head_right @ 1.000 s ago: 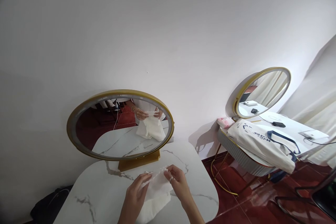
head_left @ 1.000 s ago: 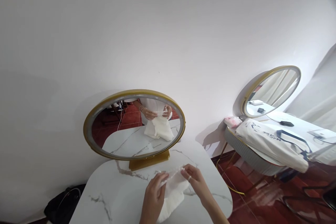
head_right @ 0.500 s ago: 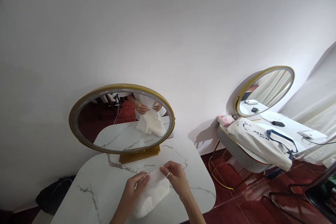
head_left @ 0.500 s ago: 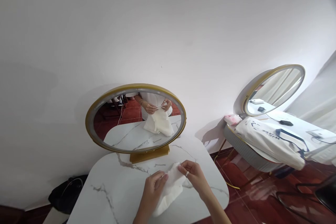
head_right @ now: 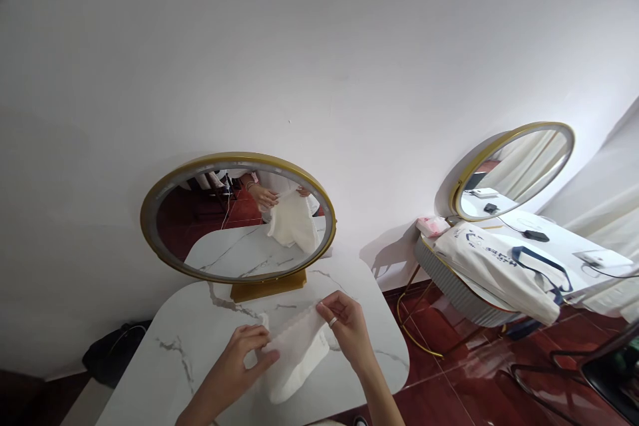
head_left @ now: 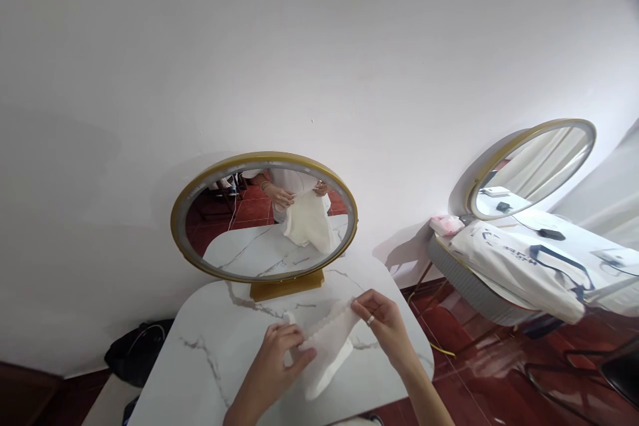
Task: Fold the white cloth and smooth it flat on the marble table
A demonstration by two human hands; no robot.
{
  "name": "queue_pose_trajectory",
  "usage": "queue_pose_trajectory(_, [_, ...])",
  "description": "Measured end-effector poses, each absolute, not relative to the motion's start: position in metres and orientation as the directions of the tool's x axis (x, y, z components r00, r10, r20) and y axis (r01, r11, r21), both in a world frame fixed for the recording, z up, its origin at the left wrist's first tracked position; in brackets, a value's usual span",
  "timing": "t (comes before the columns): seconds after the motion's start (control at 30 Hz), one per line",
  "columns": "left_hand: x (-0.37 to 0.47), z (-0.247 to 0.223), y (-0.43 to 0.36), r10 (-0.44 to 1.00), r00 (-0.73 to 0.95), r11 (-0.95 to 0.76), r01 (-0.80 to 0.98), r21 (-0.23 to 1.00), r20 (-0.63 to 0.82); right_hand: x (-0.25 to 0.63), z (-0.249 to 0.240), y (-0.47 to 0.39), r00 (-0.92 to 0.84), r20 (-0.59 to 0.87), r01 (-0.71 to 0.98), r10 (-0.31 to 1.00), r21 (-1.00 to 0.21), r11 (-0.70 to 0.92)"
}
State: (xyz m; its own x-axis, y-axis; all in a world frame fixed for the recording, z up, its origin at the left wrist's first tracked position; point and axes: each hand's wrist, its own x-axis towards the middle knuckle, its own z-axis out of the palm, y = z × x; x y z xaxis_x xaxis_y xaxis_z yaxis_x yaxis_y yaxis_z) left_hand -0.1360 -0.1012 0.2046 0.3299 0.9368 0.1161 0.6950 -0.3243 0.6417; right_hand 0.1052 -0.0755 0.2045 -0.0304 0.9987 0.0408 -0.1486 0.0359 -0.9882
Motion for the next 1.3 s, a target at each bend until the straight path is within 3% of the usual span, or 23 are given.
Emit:
queue_pose_trajectory(0.17, [-0.160, 0.178, -0.111, 0.936, 0.350, -0.292, 0.730, 0.618, 0.029, 0.121, 0.222, -0.072, 0.113, 0.127, -0.119, 0.985, -0.983, 0.141])
queue_pose_trajectory(0.4, [-0.164, 0.163, -0.105, 0.964, 0.255, -0.119, 0.680, 0.724, -0.081, 0.162, 0.225, -0.043, 0.309, 0.274, 0.012, 0.910, -0.958, 0.285])
queue_pose_trajectory(0.73, [-0.164, 0.238, -0.021, 0.943, 0.137, -0.330, 0.466, 0.821, 0.302, 0.223, 0.252, 0.017, 0.358, 0.379, 0.121, 0.853, -0.925, 0.361])
queue_pose_trajectory(1.0, [-0.140, 0.296, 0.004, 0.669, 0.112, -0.578, 0.699, 0.420, 0.735, 0.252, 0.286, 0.028, 0.283, 0.404, 0.303, 0.870, -0.898, 0.319])
queue_pose_trajectory(1.1, [-0.133, 0.293, 0.010, 0.656, 0.113, -0.569, 0.724, 0.390, 0.747, 0.257, 0.279, 0.036, 0.269, 0.399, 0.283, 0.877, -0.903, 0.324])
queue_pose_trajectory(1.3, [-0.124, 0.290, 0.019, 0.734, 0.053, -0.487, 0.737, 0.469, 0.677, 0.256, 0.270, 0.041, 0.315, 0.358, 0.150, 0.879, -0.933, 0.327])
